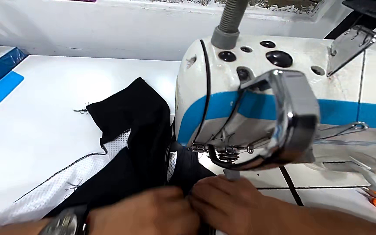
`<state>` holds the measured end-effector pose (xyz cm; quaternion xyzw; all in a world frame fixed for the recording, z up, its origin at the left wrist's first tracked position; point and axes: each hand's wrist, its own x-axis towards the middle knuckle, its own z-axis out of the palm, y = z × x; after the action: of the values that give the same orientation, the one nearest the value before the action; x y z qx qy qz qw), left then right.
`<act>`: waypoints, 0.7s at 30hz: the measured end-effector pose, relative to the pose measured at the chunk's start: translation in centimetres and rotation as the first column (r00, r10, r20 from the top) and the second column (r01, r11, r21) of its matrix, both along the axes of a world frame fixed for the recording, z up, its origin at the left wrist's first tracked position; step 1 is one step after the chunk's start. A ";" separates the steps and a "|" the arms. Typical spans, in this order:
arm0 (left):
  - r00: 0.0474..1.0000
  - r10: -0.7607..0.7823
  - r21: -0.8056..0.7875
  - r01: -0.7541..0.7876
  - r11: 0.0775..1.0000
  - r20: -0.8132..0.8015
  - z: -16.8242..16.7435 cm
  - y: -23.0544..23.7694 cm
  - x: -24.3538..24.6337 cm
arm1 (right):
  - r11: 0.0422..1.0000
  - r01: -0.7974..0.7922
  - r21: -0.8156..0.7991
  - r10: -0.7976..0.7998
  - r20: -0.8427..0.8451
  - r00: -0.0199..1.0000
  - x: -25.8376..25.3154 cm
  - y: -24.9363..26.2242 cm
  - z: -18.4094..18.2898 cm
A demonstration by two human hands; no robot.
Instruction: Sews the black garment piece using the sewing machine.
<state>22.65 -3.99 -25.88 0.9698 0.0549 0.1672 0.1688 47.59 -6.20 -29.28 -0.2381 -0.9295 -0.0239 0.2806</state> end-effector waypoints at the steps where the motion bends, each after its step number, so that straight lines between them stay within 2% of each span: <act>1: 0.998 0.023 0.019 -0.025 1.000 0.058 -1.0 2.1 -0.6 | 0.998 -0.004 -0.060 -0.002 -0.107 0.994 0.3 0.4 -0.2; 3: 0.992 0.095 0.057 -0.100 0.993 0.080 -2.8 5.0 -1.9 | 0.992 -0.039 -0.117 0.014 -0.208 0.978 0.6 0.4 -0.4; 4: 0.989 0.128 0.063 -0.132 0.989 0.073 -3.3 5.5 -2.2 | 0.992 -0.052 -0.113 0.030 -0.193 0.981 0.7 0.2 -0.4; 7: 0.985 0.174 0.147 -0.170 0.974 -0.015 -3.7 4.7 -2.5 | 0.998 -0.054 -0.042 0.057 0.073 0.996 1.6 -0.6 -0.3; 9: 0.987 0.154 0.173 -0.144 0.974 -0.042 -4.0 4.8 -2.2 | 1.000 -0.020 -0.004 0.020 0.183 0.983 2.4 -0.5 0.2; 15: 0.995 0.065 0.218 -0.048 0.975 -0.073 -3.9 6.3 -0.9 | 1.000 -0.029 0.003 0.028 0.168 0.985 2.4 0.6 -0.1; 19: 0.994 -0.011 0.106 0.023 0.994 -0.111 -3.4 4.8 -1.2 | 0.976 -0.091 -0.197 0.111 0.092 0.990 2.4 -0.2 -0.4; 21: 0.988 -0.019 0.057 0.028 0.998 -0.154 -3.2 4.2 -1.5 | 0.972 -0.094 -0.217 0.119 0.102 0.988 2.2 -0.7 0.0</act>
<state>21.13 0.26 -29.11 0.9849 0.0512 0.0918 0.1375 49.81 -6.92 -29.32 -0.2147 -0.9527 0.0768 0.2009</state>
